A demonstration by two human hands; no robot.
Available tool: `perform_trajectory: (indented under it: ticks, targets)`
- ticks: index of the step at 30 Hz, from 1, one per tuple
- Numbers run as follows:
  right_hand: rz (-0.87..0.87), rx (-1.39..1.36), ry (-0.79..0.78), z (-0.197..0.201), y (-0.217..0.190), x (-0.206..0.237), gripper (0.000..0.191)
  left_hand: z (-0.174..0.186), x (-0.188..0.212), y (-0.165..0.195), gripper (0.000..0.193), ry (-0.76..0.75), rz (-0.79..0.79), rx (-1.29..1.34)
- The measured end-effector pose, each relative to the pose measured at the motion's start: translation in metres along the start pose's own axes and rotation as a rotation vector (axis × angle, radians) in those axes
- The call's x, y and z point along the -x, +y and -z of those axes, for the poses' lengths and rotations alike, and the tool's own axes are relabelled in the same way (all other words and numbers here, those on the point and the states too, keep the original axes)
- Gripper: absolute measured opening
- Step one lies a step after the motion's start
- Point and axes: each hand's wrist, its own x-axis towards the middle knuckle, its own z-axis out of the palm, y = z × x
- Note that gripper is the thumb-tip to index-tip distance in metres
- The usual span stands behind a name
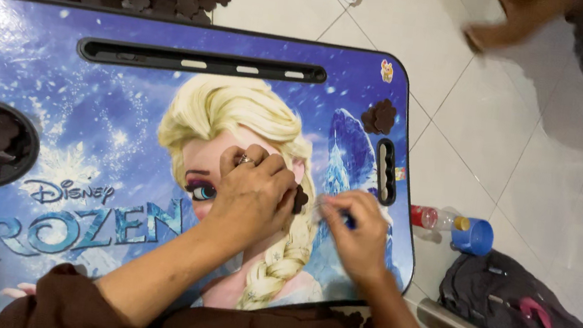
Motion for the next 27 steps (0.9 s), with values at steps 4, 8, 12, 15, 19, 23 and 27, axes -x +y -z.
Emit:
perform_trajectory:
  ticks: [4,8,12,15,19,23,27]
  targets:
    - [0.191,0.09,-0.003,-0.023,-0.011,-0.003,0.01,0.002,0.0,-0.002,0.005,-0.042,0.021,0.03]
    - [0.213,0.161,0.036,-0.031,-0.011,-0.016,0.01,0.002,-0.001,-0.003,0.005,-0.044,0.044,0.013]
    - [0.307,0.159,0.072,-0.027,-0.02,-0.005,0.011,0.002,-0.002,-0.002,0.006,-0.04,0.04,0.022]
    - [0.277,0.131,0.027,-0.024,-0.026,0.005,0.01,0.001,-0.001,-0.002,0.008,-0.038,0.048,0.02]
    - [0.242,0.159,0.025,-0.027,-0.019,-0.006,0.009,-0.001,0.0,-0.003,0.005,-0.041,0.031,0.034]
    - [0.26,0.146,0.023,-0.029,-0.015,-0.009,0.01,-0.001,0.001,-0.003,0.006,-0.042,0.042,0.022]
    - [0.342,0.114,-0.033,-0.025,-0.019,0.008,0.013,0.0,0.0,-0.002,0.004,-0.031,0.039,0.023]
